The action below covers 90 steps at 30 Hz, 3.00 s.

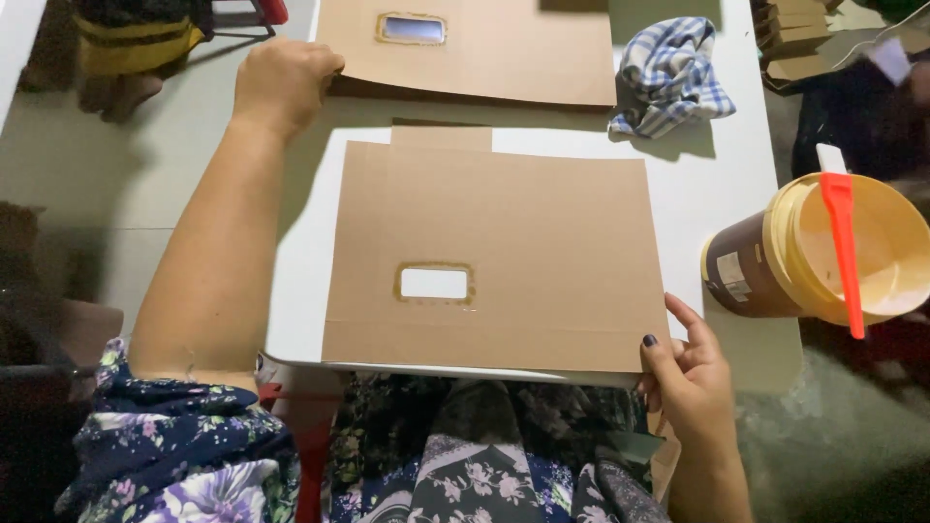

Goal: Assembling cardboard boxes by folding pre-cut sheets and applying glue with a brush.

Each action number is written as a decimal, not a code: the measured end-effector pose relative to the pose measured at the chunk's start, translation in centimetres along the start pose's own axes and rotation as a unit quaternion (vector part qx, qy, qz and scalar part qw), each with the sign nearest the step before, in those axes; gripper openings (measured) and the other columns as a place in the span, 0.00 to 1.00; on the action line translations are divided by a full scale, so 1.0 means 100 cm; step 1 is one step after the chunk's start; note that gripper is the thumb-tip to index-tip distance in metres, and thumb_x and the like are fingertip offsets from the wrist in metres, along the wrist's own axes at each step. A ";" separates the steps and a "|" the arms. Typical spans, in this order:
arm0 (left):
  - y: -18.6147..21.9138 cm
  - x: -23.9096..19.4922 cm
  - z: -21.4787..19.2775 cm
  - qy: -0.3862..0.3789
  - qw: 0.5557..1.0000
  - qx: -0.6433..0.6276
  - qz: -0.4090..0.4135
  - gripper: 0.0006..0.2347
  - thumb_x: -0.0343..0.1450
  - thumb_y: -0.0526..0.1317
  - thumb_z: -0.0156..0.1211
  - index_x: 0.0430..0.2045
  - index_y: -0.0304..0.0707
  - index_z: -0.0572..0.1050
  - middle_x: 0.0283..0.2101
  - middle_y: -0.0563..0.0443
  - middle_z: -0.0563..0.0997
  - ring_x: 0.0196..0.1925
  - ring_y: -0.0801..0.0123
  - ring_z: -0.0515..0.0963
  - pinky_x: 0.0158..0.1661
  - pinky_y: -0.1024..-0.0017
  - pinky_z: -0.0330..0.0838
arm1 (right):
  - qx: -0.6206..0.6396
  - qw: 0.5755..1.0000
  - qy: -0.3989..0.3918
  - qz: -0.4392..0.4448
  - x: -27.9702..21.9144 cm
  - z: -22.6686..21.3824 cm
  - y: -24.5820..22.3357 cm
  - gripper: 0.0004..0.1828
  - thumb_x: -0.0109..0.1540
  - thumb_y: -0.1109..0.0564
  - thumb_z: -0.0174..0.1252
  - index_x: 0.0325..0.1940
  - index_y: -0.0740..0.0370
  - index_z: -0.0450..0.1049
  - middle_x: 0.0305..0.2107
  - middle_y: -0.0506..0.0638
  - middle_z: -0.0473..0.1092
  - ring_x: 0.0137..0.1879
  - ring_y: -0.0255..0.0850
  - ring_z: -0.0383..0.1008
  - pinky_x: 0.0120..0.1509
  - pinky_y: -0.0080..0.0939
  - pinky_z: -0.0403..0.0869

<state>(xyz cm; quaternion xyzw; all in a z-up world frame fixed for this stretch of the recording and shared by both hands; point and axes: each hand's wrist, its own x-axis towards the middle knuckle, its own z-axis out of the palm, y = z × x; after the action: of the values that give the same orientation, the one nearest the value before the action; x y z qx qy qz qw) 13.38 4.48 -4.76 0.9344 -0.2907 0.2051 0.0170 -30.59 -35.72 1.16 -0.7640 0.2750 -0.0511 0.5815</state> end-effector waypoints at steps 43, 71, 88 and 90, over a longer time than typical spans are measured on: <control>0.136 -0.226 -0.147 -0.198 0.943 -0.267 0.027 0.25 0.70 0.46 0.53 0.66 0.50 0.66 0.75 0.53 0.60 0.77 0.47 0.48 0.65 0.24 0.33 | -0.427 0.693 -0.139 -0.564 0.021 0.063 -0.004 0.17 0.67 0.64 0.56 0.61 0.56 0.74 0.59 0.58 0.73 0.67 0.58 0.73 0.65 0.57 0.72; 0.149 -0.226 -0.127 -0.102 0.973 -0.207 -0.022 0.26 0.75 0.54 0.50 0.68 0.47 0.64 0.73 0.53 0.65 0.76 0.56 0.58 0.70 0.37 0.41 | -0.494 0.635 -0.171 -0.569 0.034 0.063 -0.026 0.18 0.65 0.55 0.60 0.60 0.43 0.75 0.61 0.52 0.73 0.68 0.54 0.73 0.64 0.53 0.72; 0.149 -0.227 -0.126 -0.105 0.974 -0.199 -0.021 0.27 0.76 0.53 0.50 0.70 0.46 0.62 0.73 0.52 0.65 0.76 0.57 0.58 0.71 0.38 0.40 | -0.509 0.640 -0.219 -0.532 0.036 0.061 -0.019 0.31 0.65 0.40 0.46 0.72 0.42 0.66 0.73 0.56 0.61 0.80 0.56 0.59 0.77 0.56 0.56; 0.149 -0.227 -0.125 -0.106 0.973 -0.203 -0.019 0.26 0.76 0.54 0.49 0.69 0.47 0.63 0.72 0.52 0.65 0.76 0.56 0.57 0.71 0.39 0.39 | -0.500 0.650 -0.221 -0.528 0.034 0.064 -0.024 0.34 0.62 0.34 0.49 0.71 0.45 0.68 0.73 0.59 0.61 0.80 0.56 0.58 0.78 0.55 0.54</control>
<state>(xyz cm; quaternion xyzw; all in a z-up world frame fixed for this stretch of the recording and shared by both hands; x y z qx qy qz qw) -16.47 6.18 -3.52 0.9334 -0.3083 0.0416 0.1791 -24.32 -31.38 0.52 -0.9440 -0.3269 -0.0342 0.0301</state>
